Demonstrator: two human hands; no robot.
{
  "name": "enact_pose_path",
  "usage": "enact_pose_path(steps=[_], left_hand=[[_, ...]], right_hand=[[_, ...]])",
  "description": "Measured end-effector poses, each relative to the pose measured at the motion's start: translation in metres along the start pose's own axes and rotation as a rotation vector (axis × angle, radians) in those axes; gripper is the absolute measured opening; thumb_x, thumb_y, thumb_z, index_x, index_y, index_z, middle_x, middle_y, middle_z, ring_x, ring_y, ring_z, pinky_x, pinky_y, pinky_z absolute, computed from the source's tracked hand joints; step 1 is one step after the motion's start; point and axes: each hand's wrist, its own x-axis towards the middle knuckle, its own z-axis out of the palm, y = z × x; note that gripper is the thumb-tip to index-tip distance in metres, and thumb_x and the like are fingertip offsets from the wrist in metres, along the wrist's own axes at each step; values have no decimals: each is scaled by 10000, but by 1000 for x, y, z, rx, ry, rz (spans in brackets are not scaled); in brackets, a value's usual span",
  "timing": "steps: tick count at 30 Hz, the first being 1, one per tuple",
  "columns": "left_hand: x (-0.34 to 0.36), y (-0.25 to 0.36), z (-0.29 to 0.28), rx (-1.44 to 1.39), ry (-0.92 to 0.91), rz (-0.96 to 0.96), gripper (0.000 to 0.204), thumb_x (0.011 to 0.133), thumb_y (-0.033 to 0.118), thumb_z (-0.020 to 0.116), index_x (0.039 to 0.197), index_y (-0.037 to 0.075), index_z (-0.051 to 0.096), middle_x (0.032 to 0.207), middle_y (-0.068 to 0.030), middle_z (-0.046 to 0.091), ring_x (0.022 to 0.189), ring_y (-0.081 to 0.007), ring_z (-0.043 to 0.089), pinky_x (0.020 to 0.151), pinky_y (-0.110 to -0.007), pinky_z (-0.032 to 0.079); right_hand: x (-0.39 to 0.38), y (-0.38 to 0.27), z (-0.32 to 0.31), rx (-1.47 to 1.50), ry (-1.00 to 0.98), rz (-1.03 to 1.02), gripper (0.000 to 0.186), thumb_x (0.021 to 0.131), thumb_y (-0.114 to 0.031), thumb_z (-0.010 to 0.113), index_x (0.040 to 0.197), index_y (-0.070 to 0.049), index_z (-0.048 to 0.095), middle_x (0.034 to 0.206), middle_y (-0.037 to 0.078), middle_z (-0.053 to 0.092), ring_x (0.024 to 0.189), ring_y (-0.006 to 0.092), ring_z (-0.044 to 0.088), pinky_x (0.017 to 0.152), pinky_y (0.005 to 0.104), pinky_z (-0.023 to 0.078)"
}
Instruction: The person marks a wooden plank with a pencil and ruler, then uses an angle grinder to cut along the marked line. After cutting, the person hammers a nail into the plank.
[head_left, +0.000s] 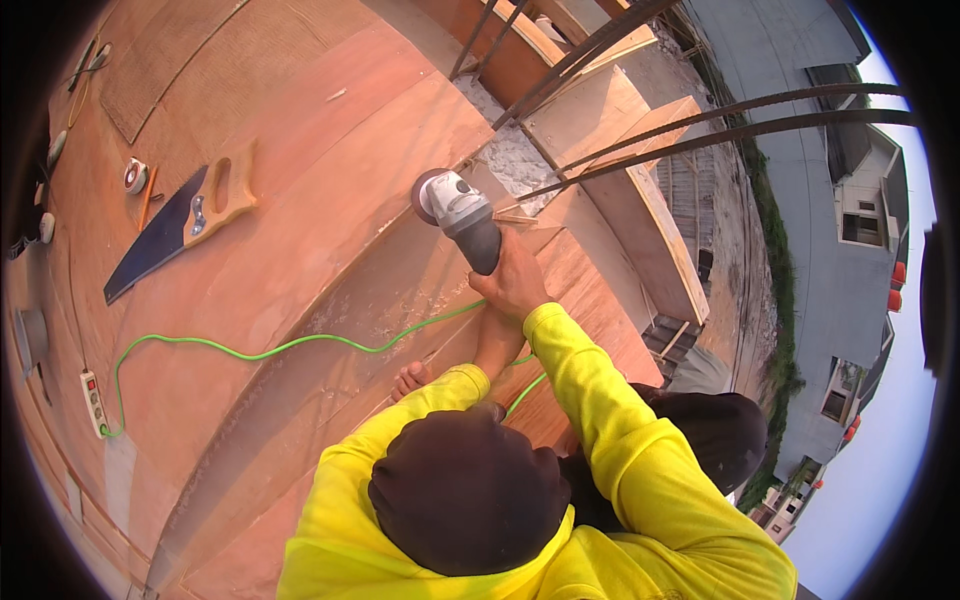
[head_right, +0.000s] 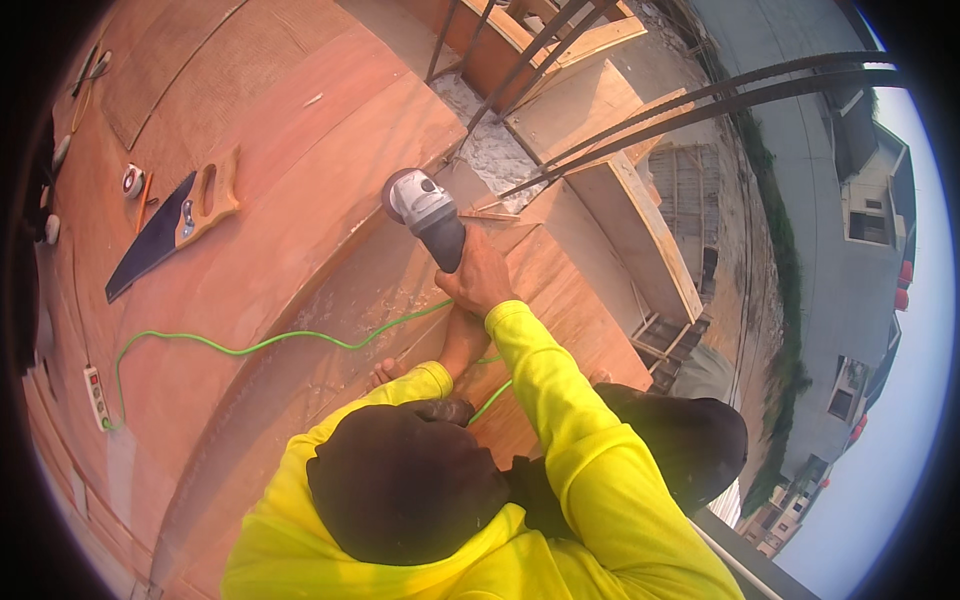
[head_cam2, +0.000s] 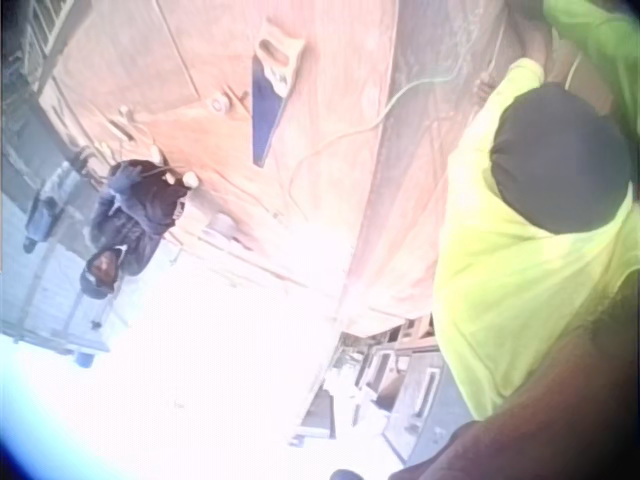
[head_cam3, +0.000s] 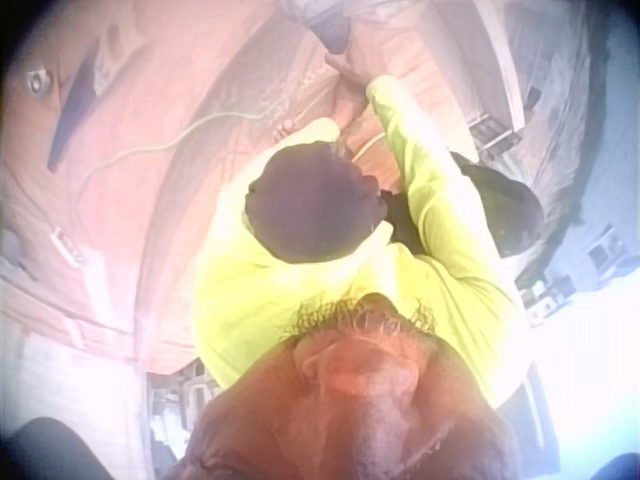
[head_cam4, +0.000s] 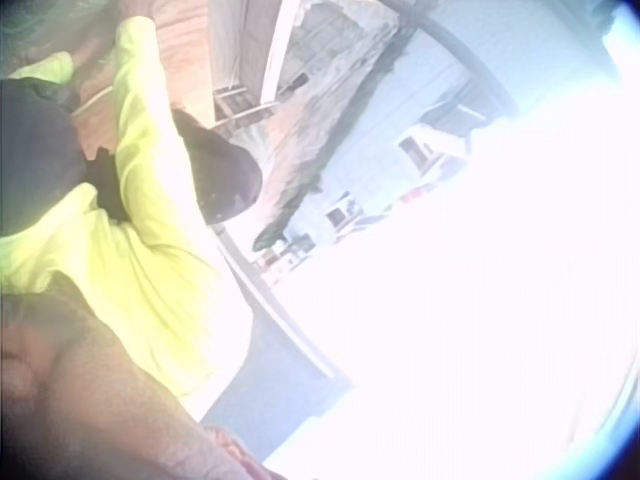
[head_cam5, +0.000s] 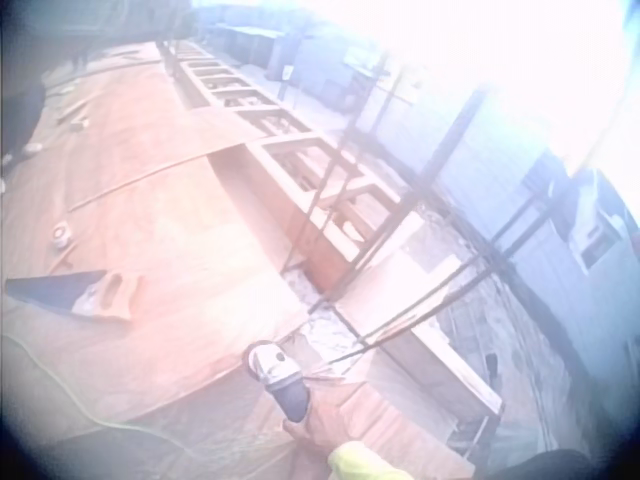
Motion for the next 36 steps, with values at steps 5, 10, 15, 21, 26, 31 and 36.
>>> enact_pose_path(steps=[5, 10, 15, 21, 26, 31, 36], left_hand=[[23, -8, -6, 51, -73, 37, 461, 894, 299, 696, 1187, -40, 585, 1135, -247, 680, 1061, -333, 674, 848, -424, 517], [57, -8, 0, 84, -193, -96, 422, 882, 248, 687, 1155, -55, 577, 989, -255, 707, 912, -383, 710, 756, -435, 539], [24, -9, 11, 35, -44, 10, 463, 895, 222, 689, 1239, -45, 533, 1094, -249, 678, 1045, -324, 673, 857, -399, 518], [16, -13, -8, -60, -154, -120, 511, 879, 196, 698, 1296, -35, 515, 1162, -218, 665, 1105, -316, 654, 923, -404, 513], [28, 12, -94, 387, 248, 189, 699, 847, 195, 720, 1438, -30, 422, 1461, -273, 472, 1359, -369, 485, 1119, -466, 410], [9, -30, -170, 1070, 474, 166, 926, 850, 295, 717, 1574, -20, 234, 1679, -208, 100, 1568, -364, 48, 1219, -620, 98], [-55, -55, -204, 1300, 548, -161, 955, 867, 364, 687, 1593, -10, 191, 1693, -191, 65, 1576, -349, 25, 1205, -652, 10]], right_hand=[[12, 0, 1, -84, 71, 55, 583, 720, -227, 742, 1177, 23, 480, 1089, 281, 606, 1035, 477, 605, 881, 531, 498], [38, 11, -18, -51, 143, 183, 574, 722, -227, 747, 1162, 24, 478, 1080, 287, 611, 1014, 475, 615, 864, 523, 501], [18, 7, -8, -80, 17, 10, 641, 710, -242, 751, 1234, 11, 482, 1051, 295, 647, 981, 472, 650, 862, 514, 513], [21, 7, -12, -96, 55, 118, 602, 702, -235, 769, 1170, 36, 504, 1081, 286, 620, 998, 455, 629, 857, 506, 502], [36, 16, -56, -7, 232, 38, 593, 705, -250, 803, 1127, 69, 534, 983, 254, 663, 903, 381, 669, 814, 444, 523], [26, 18, -52, 142, 248, 64, 552, 712, -266, 820, 1088, 57, 577, 959, 142, 666, 845, 256, 641, 787, 365, 511], [21, 21, -41, 404, 178, 171, 437, 751, -224, 805, 1060, 25, 624, 949, 81, 659, 798, 154, 596, 737, 302, 483]])
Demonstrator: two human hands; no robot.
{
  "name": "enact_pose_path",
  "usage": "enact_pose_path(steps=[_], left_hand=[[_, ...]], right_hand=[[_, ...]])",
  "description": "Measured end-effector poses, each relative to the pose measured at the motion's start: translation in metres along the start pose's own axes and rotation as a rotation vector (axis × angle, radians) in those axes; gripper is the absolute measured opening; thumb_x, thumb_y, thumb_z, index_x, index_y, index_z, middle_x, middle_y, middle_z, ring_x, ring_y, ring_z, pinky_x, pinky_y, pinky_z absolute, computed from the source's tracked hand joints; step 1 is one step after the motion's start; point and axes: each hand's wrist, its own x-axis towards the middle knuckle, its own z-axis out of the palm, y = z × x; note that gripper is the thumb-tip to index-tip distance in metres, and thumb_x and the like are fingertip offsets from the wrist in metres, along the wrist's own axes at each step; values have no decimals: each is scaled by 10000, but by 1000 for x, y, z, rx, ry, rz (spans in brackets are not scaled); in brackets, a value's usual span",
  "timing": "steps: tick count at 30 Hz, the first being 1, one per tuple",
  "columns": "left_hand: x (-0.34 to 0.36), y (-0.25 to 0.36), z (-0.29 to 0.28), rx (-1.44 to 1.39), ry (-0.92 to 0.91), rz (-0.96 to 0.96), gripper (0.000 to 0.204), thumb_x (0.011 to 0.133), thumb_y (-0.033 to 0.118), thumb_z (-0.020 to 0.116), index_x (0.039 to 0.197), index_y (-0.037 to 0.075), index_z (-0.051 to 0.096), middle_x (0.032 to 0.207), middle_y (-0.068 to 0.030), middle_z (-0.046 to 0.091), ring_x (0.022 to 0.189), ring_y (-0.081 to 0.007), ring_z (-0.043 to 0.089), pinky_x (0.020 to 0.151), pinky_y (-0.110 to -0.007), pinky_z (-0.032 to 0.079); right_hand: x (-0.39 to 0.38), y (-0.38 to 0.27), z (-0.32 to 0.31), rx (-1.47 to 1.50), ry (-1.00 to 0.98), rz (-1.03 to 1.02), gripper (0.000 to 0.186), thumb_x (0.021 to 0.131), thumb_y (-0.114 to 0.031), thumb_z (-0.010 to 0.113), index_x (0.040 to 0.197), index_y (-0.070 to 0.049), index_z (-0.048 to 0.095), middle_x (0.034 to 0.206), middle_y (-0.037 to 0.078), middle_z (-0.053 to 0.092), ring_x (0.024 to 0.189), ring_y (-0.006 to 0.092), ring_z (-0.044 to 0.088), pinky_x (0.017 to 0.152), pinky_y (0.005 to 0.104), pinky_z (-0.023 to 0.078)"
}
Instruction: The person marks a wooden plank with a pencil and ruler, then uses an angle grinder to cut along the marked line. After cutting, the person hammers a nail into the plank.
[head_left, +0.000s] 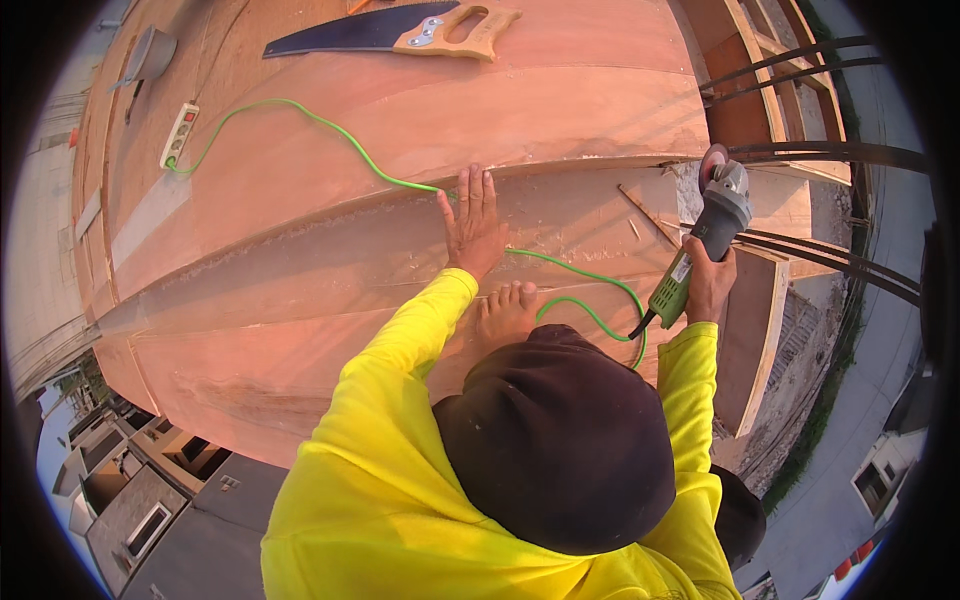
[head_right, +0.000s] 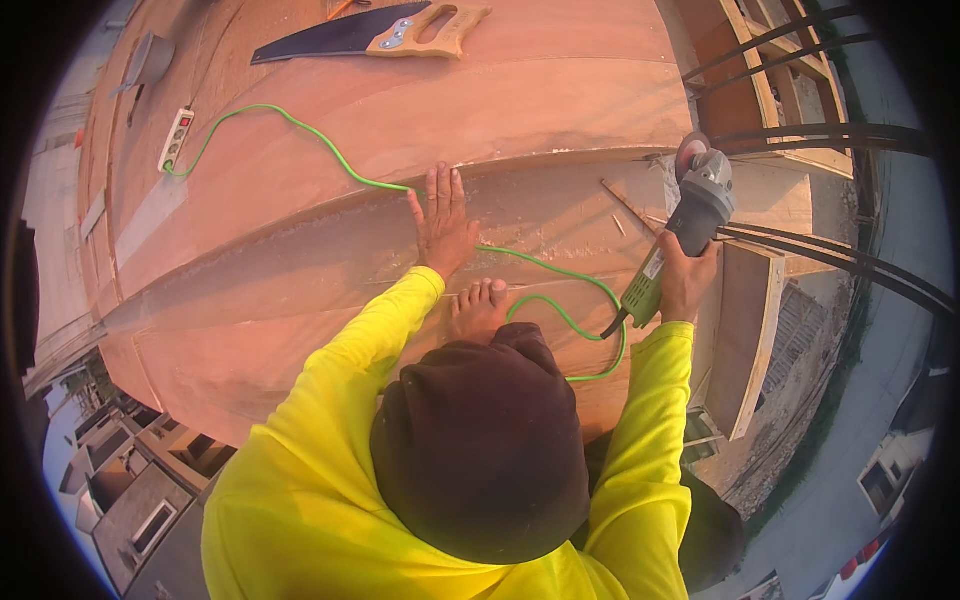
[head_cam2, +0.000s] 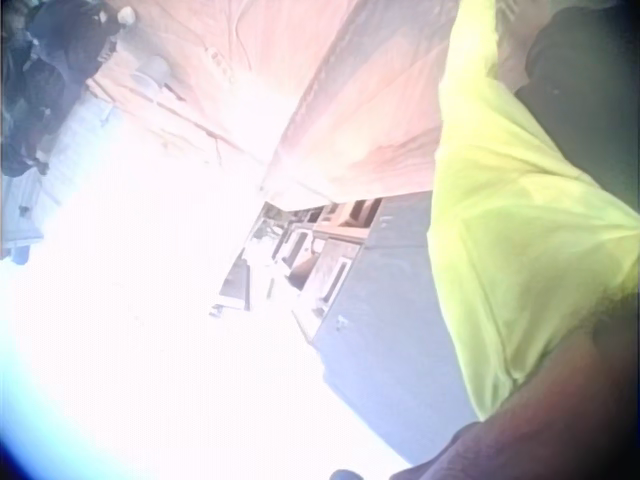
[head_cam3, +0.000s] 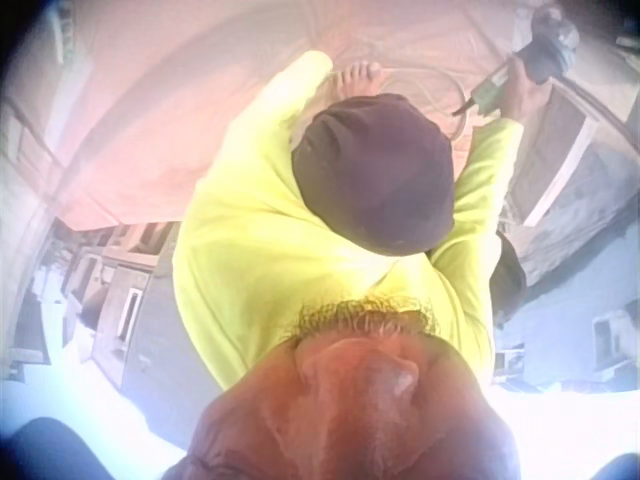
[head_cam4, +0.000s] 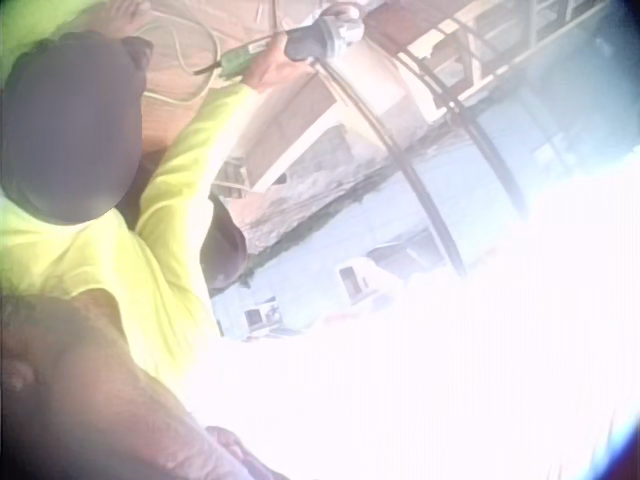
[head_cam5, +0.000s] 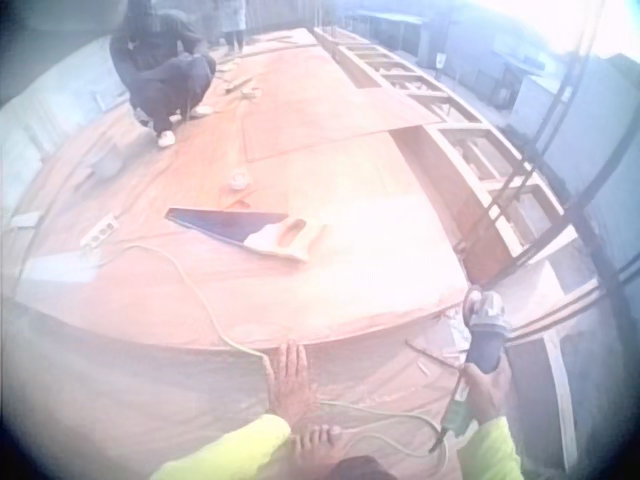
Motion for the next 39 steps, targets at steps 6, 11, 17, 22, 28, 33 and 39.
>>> enact_pose_path(steps=[6, 11, 17, 22, 28, 33, 39], left_hand=[[-67, -85, 2, -73, -72, -630, 806, 899, 339, 639, 1547, -12, 313, 1653, -177, 213, 1556, -319, 122, 1185, -670, 117], [-45, -60, -44, -736, -51, -595, 512, 951, 327, 616, 1303, -44, 600, 1230, -166, 672, 1151, -323, 638, 982, -489, 506], [0, 96, -130, -1938, -645, -140, 506, 1041, 386, 559, 1264, -66, 601, 1058, -163, 716, 911, -233, 725, 831, -358, 605], [7, 114, -146, -1843, -735, -254, 551, 1025, 465, 573, 1211, -52, 617, 1034, -170, 722, 861, -233, 734, 776, -356, 616], [-5, 107, -163, -1679, -674, -355, 494, 1057, 428, 504, 1077, -42, 658, 925, -159, 733, 776, -192, 729, 675, -284, 593], [-13, 110, -142, -1749, -656, -324, 509, 1064, 448, 488, 1026, -32, 652, 835, -135, 716, 661, -163, 686, 599, -293, 573], [-13, 97, -139, -1659, -731, -234, 518, 1034, 500, 531, 1035, -1, 662, 793, -87, 695, 656, -140, 666, 608, -272, 560]], right_hand=[[-5, -28, 6, 251, -111, 116, 400, 770, -213, 779, 1037, 33, 610, 912, 110, 671, 743, 167, 645, 663, 304, 525], [-6, -55, 13, 796, -299, 154, 408, 851, -251, 697, 1081, 71, 599, 856, 182, 686, 695, 250, 680, 674, 333, 591], [-18, -109, 44, 948, -475, 94, 482, 840, -329, 661, 1099, 75, 607, 891, 182, 695, 733, 239, 702, 653, 338, 606], [-18, -115, 50, 990, -436, 52, 422, 833, -272, 682, 1068, 69, 603, 875, 174, 691, 719, 234, 705, 651, 347, 610], [-29, -112, 61, 987, -353, -19, 349, 803, -149, 758, 1072, -6, 588, 886, 80, 662, 719, 146, 657, 651, 293, 555], [-35, -102, 61, 922, -291, -11, 348, 798, -130, 764, 1079, -13, 593, 889, 49, 646, 720, 120, 633, 643, 281, 530], [-37, -93, 70, 939, -350, 24, 376, 812, -181, 747, 1096, 1, 581, 890, 75, 659, 722, 139, 644, 647, 291, 542]])
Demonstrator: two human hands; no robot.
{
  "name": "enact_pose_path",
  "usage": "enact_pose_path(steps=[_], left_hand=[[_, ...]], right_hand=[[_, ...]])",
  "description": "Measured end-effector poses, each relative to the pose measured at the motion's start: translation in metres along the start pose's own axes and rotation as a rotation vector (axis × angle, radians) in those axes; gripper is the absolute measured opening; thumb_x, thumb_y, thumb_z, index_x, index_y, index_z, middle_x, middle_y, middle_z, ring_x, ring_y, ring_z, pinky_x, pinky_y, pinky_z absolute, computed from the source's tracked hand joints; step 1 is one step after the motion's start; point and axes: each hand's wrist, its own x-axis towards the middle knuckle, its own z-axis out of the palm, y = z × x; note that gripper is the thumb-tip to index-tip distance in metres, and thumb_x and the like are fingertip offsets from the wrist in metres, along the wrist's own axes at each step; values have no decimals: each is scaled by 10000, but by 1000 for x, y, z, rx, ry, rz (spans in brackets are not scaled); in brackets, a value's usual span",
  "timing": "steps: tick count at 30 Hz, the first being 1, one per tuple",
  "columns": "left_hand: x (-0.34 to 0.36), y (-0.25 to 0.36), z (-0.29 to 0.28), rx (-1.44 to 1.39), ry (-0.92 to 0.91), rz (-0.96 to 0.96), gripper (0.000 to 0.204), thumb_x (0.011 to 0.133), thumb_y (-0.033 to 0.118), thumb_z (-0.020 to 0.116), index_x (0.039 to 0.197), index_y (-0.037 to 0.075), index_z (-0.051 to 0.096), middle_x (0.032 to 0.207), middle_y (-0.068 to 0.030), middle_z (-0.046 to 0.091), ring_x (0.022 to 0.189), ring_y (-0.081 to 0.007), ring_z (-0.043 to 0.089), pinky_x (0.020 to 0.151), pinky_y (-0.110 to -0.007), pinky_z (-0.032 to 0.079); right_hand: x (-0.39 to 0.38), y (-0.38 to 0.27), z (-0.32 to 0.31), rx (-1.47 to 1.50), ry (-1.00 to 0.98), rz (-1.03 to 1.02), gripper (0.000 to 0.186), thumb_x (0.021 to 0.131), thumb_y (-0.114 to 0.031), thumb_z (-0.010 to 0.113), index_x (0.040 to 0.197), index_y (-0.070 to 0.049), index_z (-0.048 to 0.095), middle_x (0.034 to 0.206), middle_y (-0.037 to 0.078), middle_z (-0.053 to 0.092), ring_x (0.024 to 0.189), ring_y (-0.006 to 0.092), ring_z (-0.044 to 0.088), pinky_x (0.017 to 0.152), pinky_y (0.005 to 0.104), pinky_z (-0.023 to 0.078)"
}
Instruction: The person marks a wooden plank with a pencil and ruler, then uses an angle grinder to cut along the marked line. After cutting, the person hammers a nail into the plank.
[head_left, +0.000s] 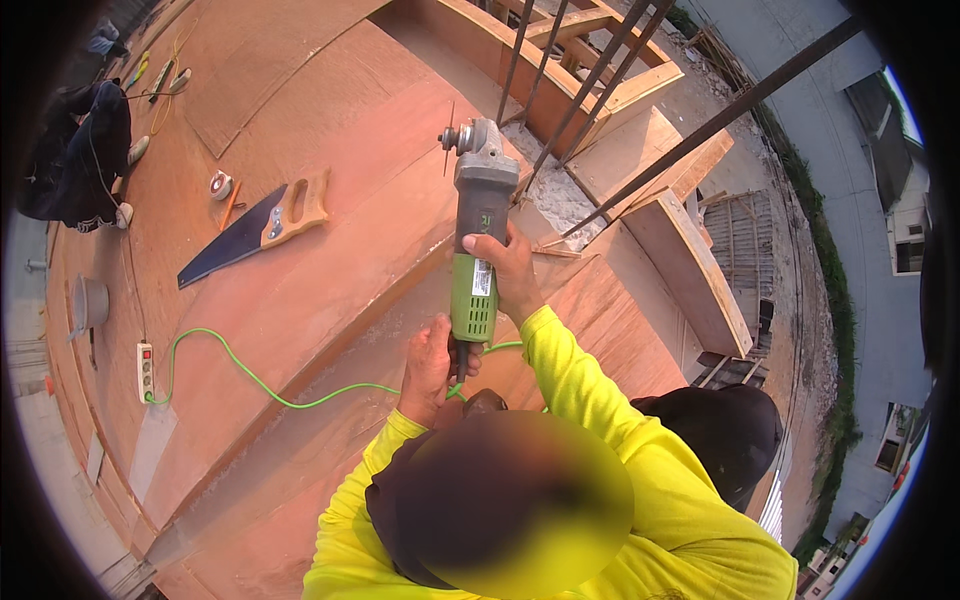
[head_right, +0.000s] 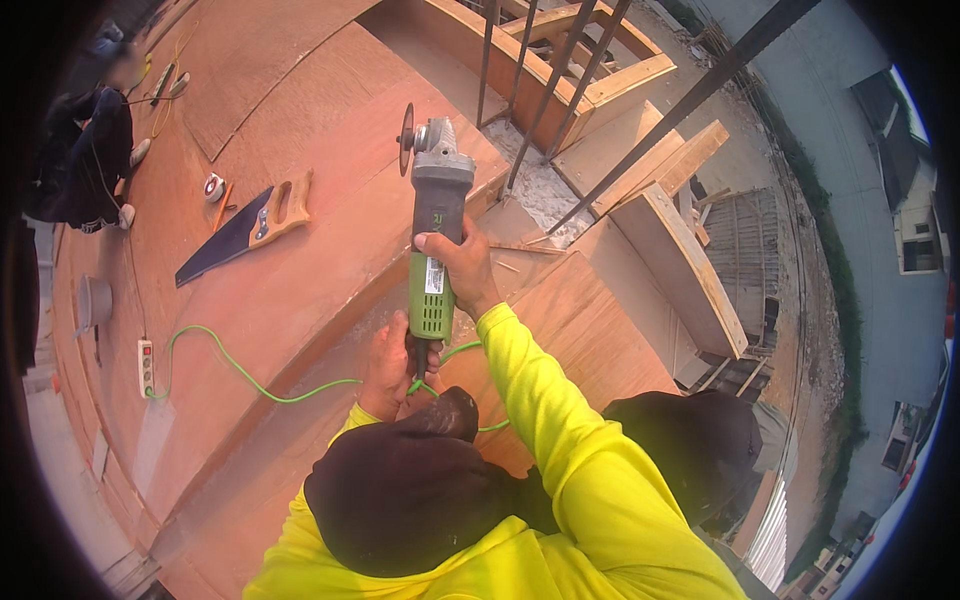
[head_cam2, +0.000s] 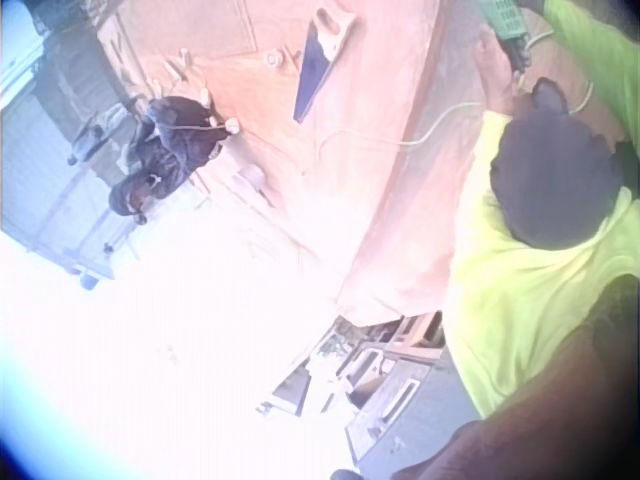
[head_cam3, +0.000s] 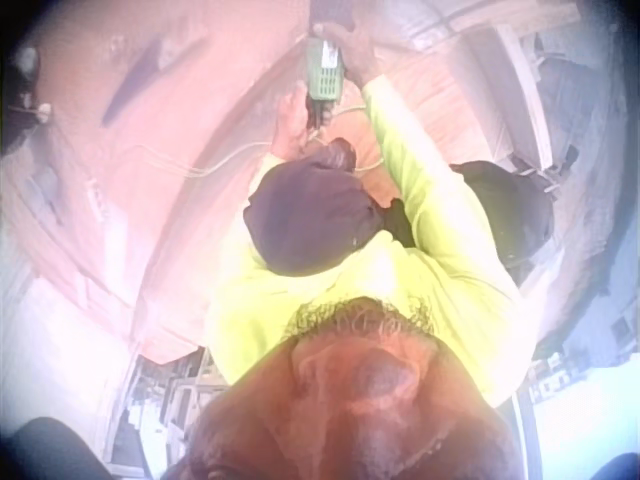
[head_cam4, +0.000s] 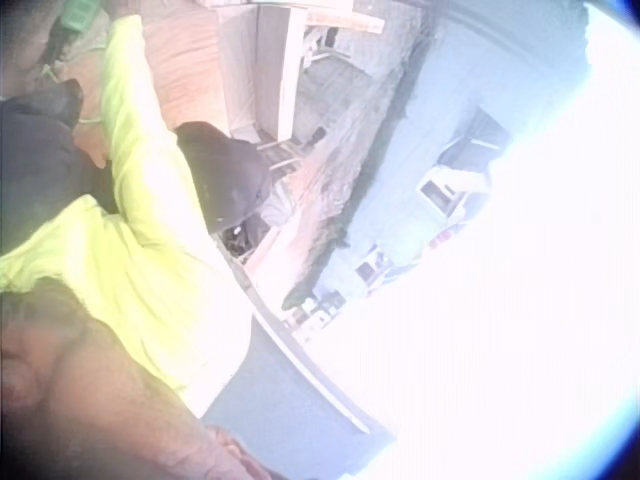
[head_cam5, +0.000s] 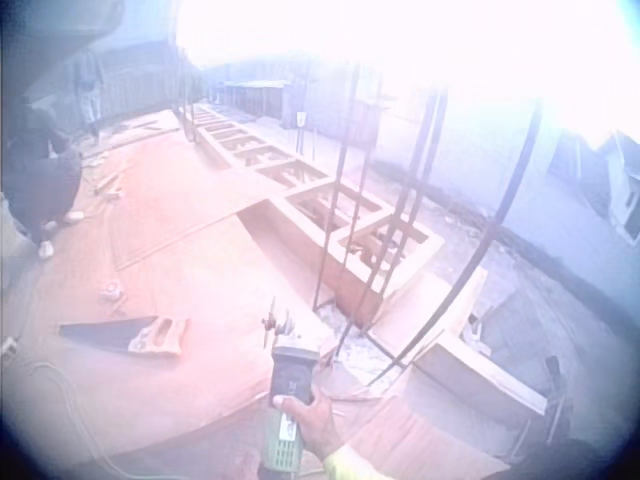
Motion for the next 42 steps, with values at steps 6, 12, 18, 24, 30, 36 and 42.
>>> enact_pose_path(steps=[6, 12, 18, 24, 30, 36, 42], left_hand=[[3, 15, 3, -80, -124, 76, 525, 924, 446, 714, 1172, -7, 616, 945, -87, 680, 777, -174, 687, 685, -315, 586], [15, 27, 0, 19, -33, 198, 425, 852, 253, 751, 1153, -13, 610, 954, -85, 667, 787, -166, 675, 667, -291, 562], [81, 63, -35, 508, 413, 338, 415, 783, 279, 767, 1005, -54, 655, 861, -168, 708, 787, -240, 706, 675, -362, 556], [161, 87, -83, 825, 689, 378, 603, 698, 424, 802, 1016, -71, 667, 963, -282, 714, 938, -427, 704, 808, -483, 551], [208, 97, -110, 897, 842, 401, 611, 692, 443, 808, 1005, -63, 667, 977, -282, 713, 943, -429, 701, 821, -493, 548], [228, 104, -123, 969, 888, 373, 648, 696, 496, 793, 1033, -44, 672, 982, -260, 719, 946, -432, 700, 837, -486, 548], [231, 116, -118, 1192, 917, 265, 668, 709, 549, 774, 1081, 1, 682, 1178, -214, 675, 1114, -394, 647, 928, -525, 511]], right_hand=[[-4, 10, 12, 151, -112, 108, 411, 832, -200, 705, 1141, 17, 544, 951, 155, 688, 746, 201, 689, 675, 320, 585], [18, 25, 1, -138, -187, 126, 483, 906, -322, 688, 1205, 33, 556, 1045, 122, 669, 928, 184, 674, 757, 345, 587], [9, 39, 15, -323, -27, 154, 652, 1014, -350, 613, 1487, 40, 391, 1214, 139, 633, 974, 179, 672, 723, 286, 585], [3, 49, -22, -437, 79, 176, 646, 1015, -379, 615, 1471, 29, 408, 1217, 169, 647, 899, 179, 687, 705, 280, 579], [1, 59, -53, -462, 83, 161, 618, 1019, -367, 619, 1457, 23, 424, 1153, 148, 671, 857, 153, 684, 689, 263, 572], [-1, 66, -61, -480, 84, 173, 630, 1020, -375, 618, 1462, 27, 419, 1122, 146, 678, 853, 149, 681, 699, 273, 576], [1, 70, -75, -533, 77, 218, 651, 1014, -402, 619, 1460, 30, 423, 1112, 149, 682, 865, 163, 682, 713, 292, 576]])
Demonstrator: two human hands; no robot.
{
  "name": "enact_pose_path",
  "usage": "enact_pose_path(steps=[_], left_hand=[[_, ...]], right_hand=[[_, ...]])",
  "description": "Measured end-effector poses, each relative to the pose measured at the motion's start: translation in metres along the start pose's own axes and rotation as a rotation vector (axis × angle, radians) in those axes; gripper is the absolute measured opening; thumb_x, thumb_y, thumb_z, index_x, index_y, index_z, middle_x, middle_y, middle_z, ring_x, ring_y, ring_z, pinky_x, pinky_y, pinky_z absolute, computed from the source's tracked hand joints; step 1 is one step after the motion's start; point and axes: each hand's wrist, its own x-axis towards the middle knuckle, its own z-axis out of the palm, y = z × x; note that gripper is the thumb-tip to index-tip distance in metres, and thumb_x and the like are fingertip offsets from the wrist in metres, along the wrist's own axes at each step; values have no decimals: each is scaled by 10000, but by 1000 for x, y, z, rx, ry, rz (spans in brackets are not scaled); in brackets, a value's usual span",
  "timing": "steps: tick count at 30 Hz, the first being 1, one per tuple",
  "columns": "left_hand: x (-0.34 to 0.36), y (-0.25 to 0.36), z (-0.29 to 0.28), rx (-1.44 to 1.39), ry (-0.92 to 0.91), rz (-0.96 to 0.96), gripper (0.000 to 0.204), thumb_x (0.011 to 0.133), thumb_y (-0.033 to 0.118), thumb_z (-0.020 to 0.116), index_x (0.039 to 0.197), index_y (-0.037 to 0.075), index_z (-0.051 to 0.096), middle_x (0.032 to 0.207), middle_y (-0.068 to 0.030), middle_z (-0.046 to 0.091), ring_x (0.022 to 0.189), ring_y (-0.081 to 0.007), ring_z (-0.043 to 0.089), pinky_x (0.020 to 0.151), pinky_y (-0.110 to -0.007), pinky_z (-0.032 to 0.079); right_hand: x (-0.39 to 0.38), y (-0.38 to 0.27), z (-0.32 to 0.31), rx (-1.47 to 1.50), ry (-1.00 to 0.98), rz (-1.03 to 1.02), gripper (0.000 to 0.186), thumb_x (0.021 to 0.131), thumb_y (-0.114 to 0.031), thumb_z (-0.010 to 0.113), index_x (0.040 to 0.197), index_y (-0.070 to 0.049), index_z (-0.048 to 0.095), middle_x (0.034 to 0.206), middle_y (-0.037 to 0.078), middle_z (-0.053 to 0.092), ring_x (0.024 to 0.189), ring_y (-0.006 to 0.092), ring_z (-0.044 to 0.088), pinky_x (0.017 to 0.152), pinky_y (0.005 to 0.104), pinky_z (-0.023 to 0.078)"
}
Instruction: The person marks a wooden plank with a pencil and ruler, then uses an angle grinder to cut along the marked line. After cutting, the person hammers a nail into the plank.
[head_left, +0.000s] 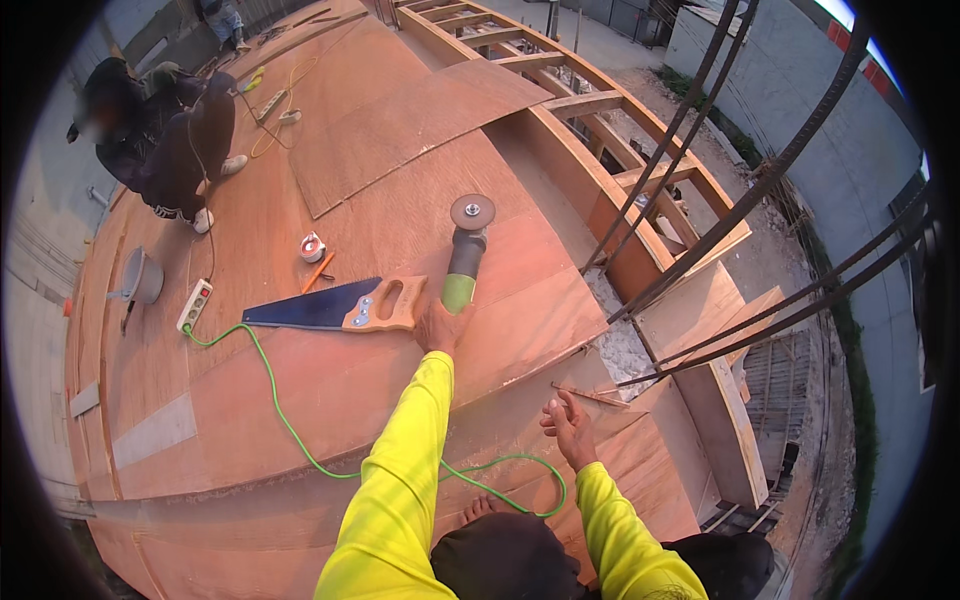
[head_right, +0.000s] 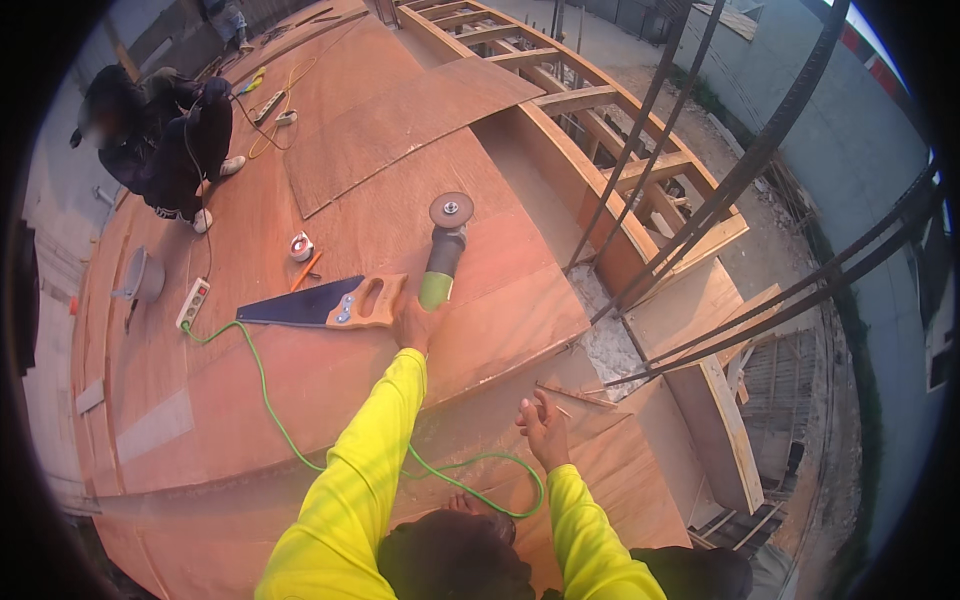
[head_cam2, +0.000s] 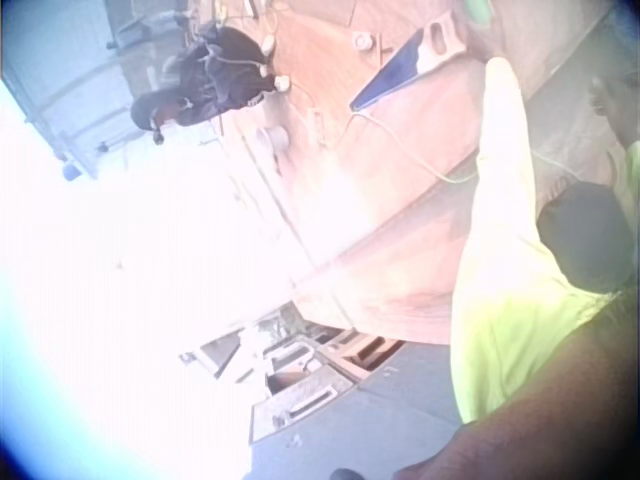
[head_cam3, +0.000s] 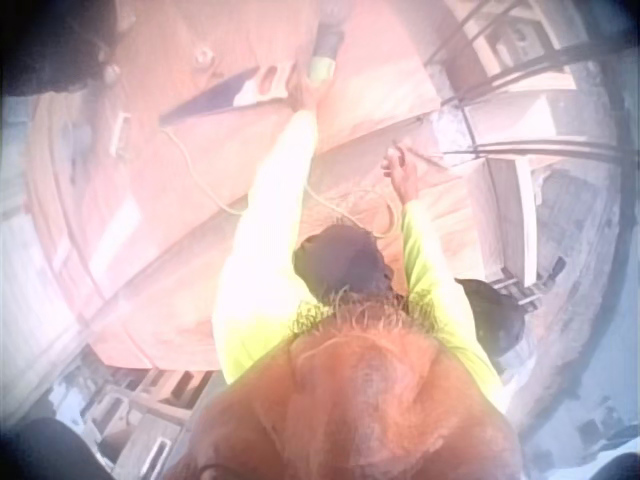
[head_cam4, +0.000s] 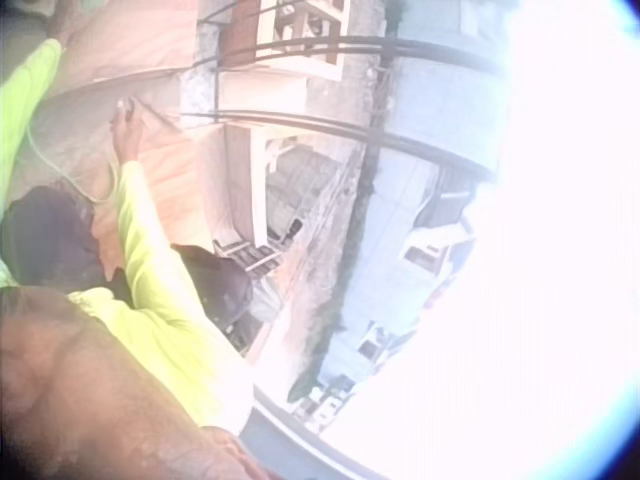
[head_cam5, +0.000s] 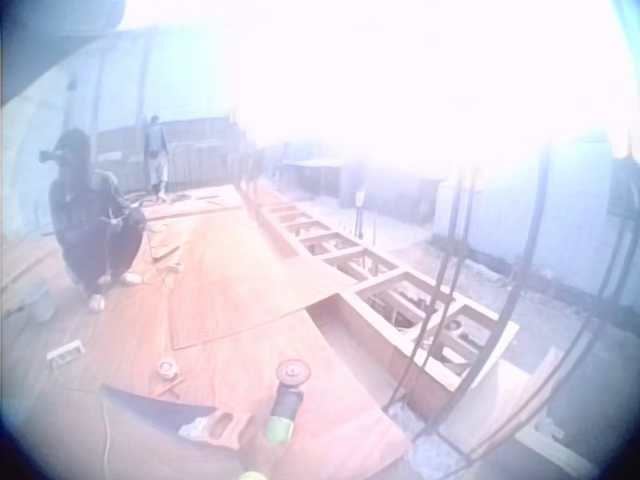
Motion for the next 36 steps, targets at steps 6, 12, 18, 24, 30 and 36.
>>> enact_pose_path(steps=[6, 12, 18, 24, 30, 36], left_hand=[[-7, 1, 6, 97, 49, 30, 755, 694, 563, 804, 1179, 12, 631, 1313, -182, 566, 1241, -375, 544, 973, -516, 490], [-25, 12, -11, 55, 133, 121, 785, 724, 410, 847, 1310, 7, 514, 1268, -204, 561, 1221, -384, 540, 974, -480, 497], [-137, -69, -20, -221, 346, 380, 632, 781, 227, 780, 1297, -17, 510, 1234, -217, 564, 1175, -397, 542, 993, -482, 477], [-289, -168, -58, 17, -65, 308, 537, 889, 273, 663, 1313, -27, 529, 1259, -219, 574, 1181, -412, 542, 1047, -485, 434], [-325, -221, -69, 61, -406, 29, 565, 861, 289, 697, 1308, -21, 545, 1296, -241, 556, 1238, -431, 497, 1092, -504, 388], [-384, -257, -118, 228, 247, -288, 715, 816, 369, 752, 1370, 4, 486, 1439, -244, 443, 1347, -432, 409, 1112, -538, 359]], right_hand=[[2, 1, -4, -72, -41, 7, 657, 1008, -406, 626, 1449, 42, 433, 1094, 153, 682, 850, 172, 683, 703, 294, 571], [4, 12, -5, -217, -67, -97, 577, 976, -357, 666, 1320, 88, 541, 873, 159, 714, 749, 205, 702, 671, 324, 556], [-21, 16, 6, -540, -308, -174, 505, 935, -366, 697, 1215, 50, 642, 966, 241, 720, 868, 359, 730, 779, 399, 575], [-47, 14, 42, -788, -668, -372, 605, 877, -531, 709, 1165, 1, 683, 1094, 218, 699, 981, 382, 699, 854, 468, 565], [-68, 47, 86, -945, -921, -444, 451, 911, -475, 640, 1105, -72, 697, 1043, 231, 704, 954, 415, 691, 852, 512, 558], [-35, 26, 91, -1025, -818, -424, 235, 936, -246, 602, 1031, -48, 688, 843, 256, 694, 849, 471, 673, 755, 548, 531]])
